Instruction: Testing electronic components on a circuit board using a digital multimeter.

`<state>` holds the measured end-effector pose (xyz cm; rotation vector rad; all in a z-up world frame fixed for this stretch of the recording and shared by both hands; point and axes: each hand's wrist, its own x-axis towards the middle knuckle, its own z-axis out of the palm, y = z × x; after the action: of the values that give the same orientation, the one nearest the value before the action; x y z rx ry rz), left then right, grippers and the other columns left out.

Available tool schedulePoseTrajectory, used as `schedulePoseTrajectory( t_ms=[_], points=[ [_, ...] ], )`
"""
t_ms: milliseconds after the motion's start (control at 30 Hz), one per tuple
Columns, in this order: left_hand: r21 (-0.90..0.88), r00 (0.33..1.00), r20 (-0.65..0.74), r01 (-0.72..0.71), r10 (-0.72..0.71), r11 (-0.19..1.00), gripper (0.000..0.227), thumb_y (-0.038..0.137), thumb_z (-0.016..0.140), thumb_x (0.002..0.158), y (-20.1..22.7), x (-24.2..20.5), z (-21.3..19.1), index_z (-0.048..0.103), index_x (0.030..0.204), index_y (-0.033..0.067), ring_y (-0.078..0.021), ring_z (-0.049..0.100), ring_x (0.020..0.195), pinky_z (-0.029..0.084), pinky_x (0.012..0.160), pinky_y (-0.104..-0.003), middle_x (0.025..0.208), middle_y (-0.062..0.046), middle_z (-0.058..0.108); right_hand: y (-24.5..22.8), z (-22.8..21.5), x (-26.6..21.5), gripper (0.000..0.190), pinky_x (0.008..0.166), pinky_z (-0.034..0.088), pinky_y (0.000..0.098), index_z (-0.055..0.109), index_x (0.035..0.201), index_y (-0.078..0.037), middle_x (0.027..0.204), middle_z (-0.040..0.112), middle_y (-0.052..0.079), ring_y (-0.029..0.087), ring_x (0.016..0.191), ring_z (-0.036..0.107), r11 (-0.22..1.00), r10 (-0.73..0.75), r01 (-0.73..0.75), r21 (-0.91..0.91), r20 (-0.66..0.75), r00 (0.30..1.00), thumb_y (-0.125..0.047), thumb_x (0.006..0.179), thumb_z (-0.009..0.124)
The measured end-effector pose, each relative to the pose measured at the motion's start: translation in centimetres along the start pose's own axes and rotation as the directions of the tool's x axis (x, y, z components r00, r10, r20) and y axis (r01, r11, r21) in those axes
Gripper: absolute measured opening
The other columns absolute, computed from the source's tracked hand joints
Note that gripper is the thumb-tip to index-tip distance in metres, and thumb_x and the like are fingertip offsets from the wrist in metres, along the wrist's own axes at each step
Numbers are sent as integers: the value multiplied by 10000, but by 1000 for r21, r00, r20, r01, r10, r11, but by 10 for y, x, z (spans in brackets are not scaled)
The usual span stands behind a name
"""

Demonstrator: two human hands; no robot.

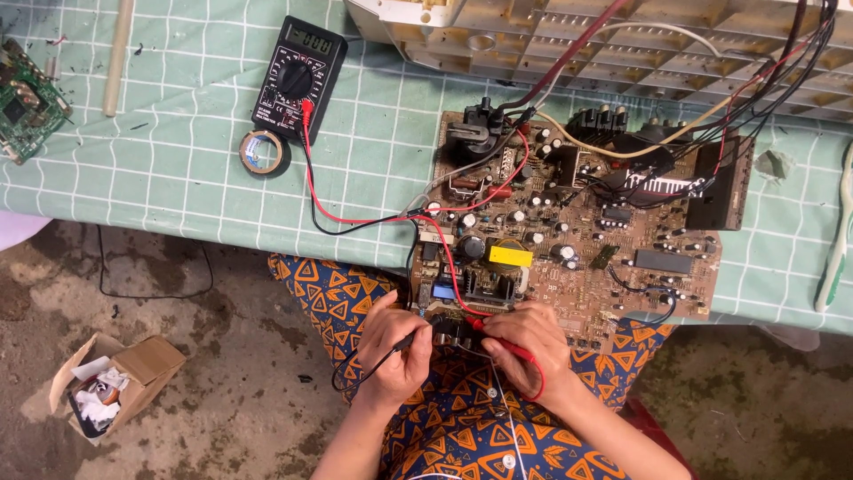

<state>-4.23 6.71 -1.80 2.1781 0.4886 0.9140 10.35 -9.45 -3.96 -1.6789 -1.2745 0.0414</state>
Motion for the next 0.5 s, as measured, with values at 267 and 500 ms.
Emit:
schedulePoseTrajectory(
  t_ms=[267, 500],
  points=[
    [-53, 1000, -10, 25, -26, 998, 182, 192, 528, 1036, 1, 0, 1, 595, 929, 61, -197, 637, 668, 574, 967, -529, 752, -65, 634, 0, 0, 0, 122, 909, 536, 362, 691, 952, -85, 913, 774, 59, 153, 800, 746, 1000, -6, 6, -4, -4, 1000, -204, 945, 717],
    [-21, 1000, -5, -6, 6, 1000, 190, 186, 544, 1030, 2, 1, 5, 594, 907, 50, -206, 620, 655, 567, 973, -524, 739, -70, 621, -1, -1, 2, 130, 902, 536, 363, 693, 953, -81, 917, 776, 61, 154, 800, 747, 1000, 2, -2, -12, 3, 1000, -209, 946, 718]
  ],
)
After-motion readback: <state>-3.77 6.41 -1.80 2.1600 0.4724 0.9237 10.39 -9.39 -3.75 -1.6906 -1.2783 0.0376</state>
